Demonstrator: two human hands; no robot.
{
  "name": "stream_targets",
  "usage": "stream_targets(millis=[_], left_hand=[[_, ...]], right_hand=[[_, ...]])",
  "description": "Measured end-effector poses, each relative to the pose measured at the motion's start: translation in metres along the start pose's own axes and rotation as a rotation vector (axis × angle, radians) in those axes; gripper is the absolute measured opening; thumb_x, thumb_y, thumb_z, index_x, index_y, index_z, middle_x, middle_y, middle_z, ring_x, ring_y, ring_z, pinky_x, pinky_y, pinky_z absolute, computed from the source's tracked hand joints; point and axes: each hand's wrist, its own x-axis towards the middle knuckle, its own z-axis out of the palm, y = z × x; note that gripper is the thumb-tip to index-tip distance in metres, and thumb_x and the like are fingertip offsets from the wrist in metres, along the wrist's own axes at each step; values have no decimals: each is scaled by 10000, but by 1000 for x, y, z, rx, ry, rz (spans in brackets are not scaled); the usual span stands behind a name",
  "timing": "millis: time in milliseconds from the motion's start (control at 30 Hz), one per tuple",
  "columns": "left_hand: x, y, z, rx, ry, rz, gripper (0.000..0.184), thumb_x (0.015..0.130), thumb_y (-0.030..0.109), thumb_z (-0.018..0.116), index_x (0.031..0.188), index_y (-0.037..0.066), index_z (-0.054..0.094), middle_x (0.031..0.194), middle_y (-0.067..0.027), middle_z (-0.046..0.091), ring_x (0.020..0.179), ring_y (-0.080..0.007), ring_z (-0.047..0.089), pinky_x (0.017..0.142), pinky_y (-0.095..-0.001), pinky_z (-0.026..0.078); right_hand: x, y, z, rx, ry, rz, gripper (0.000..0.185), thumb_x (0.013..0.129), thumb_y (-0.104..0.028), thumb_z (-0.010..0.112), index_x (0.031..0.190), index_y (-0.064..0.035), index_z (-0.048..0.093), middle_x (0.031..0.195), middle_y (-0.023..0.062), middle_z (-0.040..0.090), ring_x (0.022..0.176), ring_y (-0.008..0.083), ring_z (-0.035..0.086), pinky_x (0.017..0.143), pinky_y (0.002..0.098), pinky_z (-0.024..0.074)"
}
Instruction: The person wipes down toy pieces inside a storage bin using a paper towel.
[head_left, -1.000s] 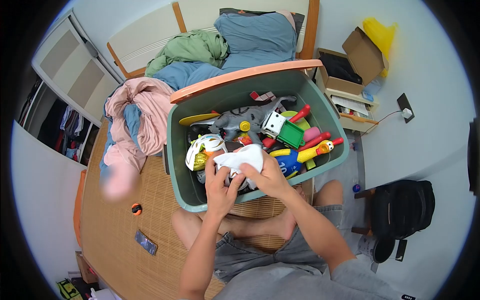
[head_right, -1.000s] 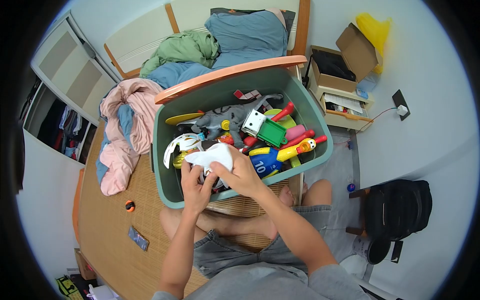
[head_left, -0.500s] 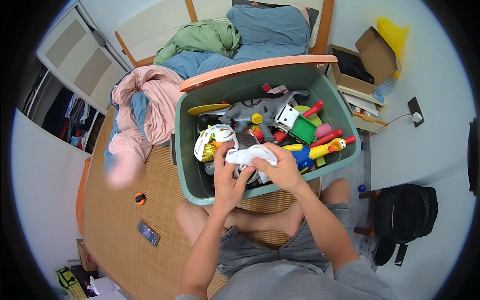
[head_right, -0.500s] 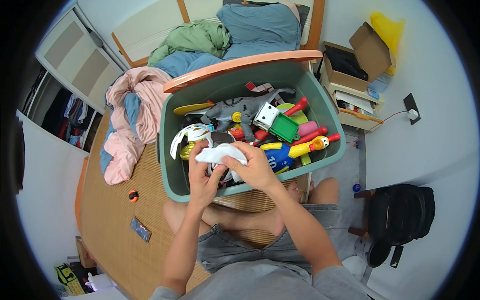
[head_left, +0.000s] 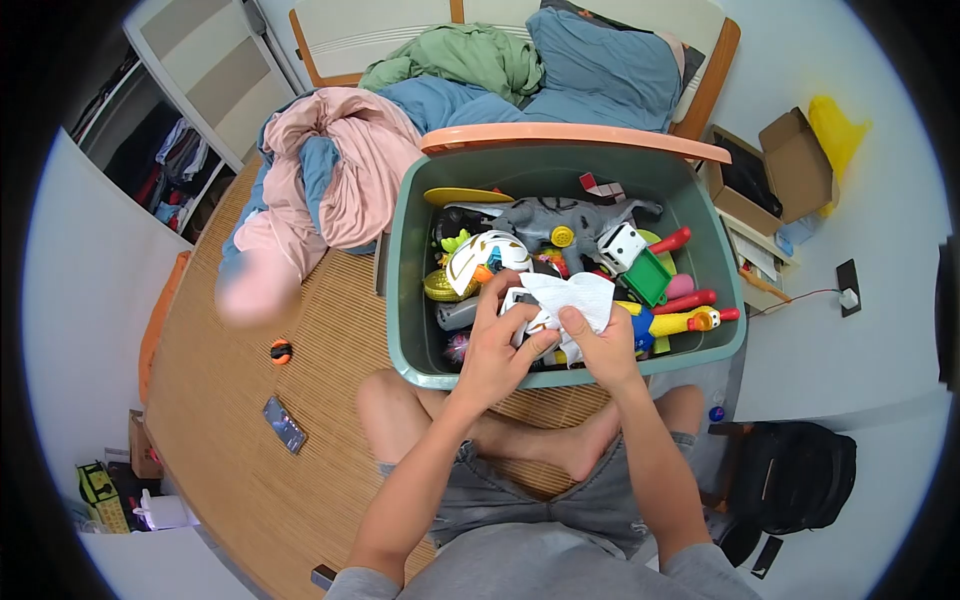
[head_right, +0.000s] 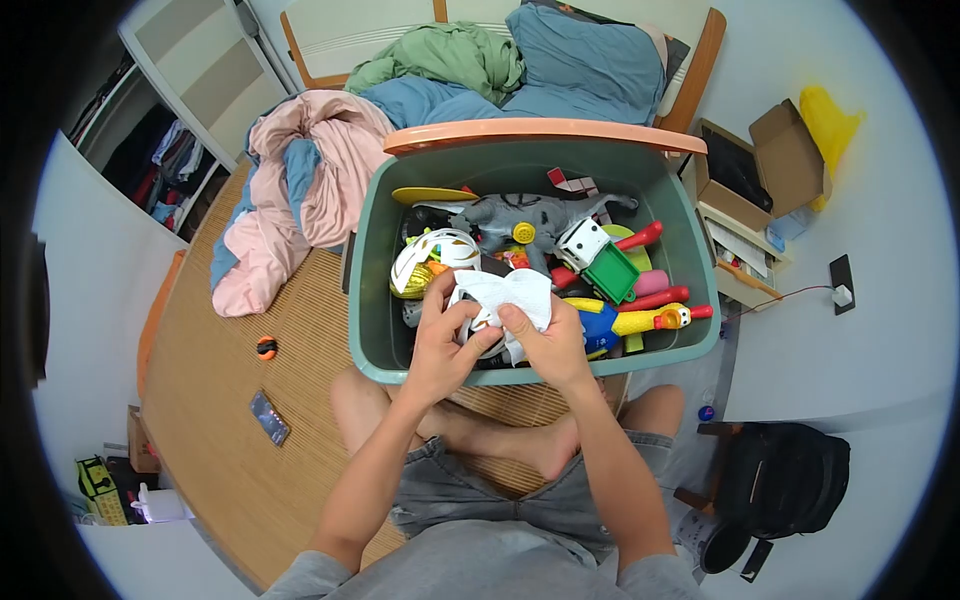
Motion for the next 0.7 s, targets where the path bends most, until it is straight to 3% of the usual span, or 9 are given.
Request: stream_targets(millis=[167,433,700], left_hand=[[0,-3,-5,0,-14,10,332,794,175,759,1075,27,664,1333,-188,426,1200,-336,479,1010,-405,386],[0,0,-5,-4,-60,-40,251,790,191,765,921,11,648,1315,-216,438,1188,-382,480,991,-415,391],[0,-3,-8,-62,-62,-65,260,801,179,754,954,-3,648,1332,-208,431,1180,-366,488,978,-396,402]], right_hand=[[0,0,0,-114,-61,-15,278,879,-168,708,1082,4,628,902,17,656,812,61,561,706,232,469],[-1,3,0,-11,51,70,286,884,-221,710,1048,9,661,888,15,667,796,62,574,699,238,483],[-1,2,1,-155,-13,-11,307,879,-216,715,1079,7,646,897,22,669,780,61,577,681,236,487]])
